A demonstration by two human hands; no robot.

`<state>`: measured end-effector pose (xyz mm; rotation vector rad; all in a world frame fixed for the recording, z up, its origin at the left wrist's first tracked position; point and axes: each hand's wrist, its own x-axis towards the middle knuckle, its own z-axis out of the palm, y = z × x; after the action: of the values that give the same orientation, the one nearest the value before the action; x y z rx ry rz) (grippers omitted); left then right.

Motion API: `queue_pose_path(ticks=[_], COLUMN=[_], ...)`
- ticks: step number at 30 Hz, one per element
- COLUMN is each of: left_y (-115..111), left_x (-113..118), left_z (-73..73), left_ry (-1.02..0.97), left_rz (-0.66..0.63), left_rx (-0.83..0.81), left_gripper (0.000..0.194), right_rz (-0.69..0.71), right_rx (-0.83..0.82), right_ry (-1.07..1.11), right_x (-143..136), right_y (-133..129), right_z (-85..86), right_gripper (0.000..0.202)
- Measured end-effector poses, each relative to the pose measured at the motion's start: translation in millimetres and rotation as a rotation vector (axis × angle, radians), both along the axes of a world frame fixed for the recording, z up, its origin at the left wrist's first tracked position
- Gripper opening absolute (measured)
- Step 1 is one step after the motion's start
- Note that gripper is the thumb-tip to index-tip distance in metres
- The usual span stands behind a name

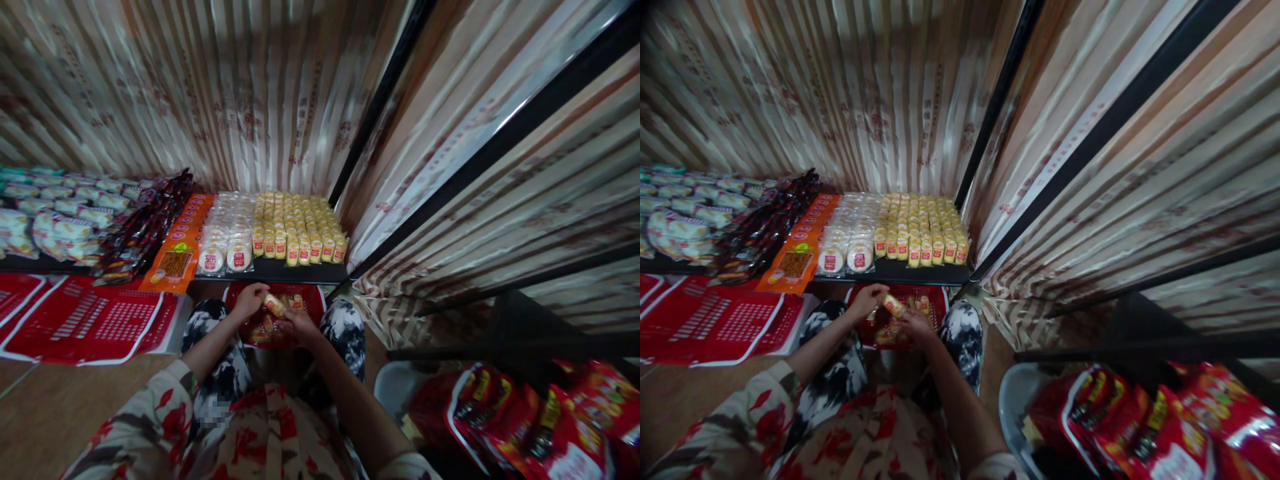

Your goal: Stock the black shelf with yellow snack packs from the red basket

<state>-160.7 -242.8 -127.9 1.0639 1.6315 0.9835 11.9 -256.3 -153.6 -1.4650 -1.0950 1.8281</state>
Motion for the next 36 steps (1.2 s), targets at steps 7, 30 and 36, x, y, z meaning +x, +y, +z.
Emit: queue_pose_path(ticks=[7, 30, 36], left_y=[-20.1, -26.6, 1.3], left_x=[-1.6, 25.8, 34.8], left_z=[3.2, 12.5, 19.9], left_ry=[-0.147, -0.416, -0.381], left_rz=[-0.006, 0.099, 0.195], left_rx=[-0.048, -0.014, 0.117], left_gripper=[0.025, 0.027, 0.026], right_rz=[-0.056, -0.136, -0.158], right_rx=[-0.176, 0.431, 0.663], right_ry=[0.100, -0.083, -0.147], right_x=[7.8, -15.7, -21.9], right_y=[6.9, 36.0, 39.0], right_z=[18.4, 43.9, 51.3], right_gripper=[0.017, 0.038, 0.035])
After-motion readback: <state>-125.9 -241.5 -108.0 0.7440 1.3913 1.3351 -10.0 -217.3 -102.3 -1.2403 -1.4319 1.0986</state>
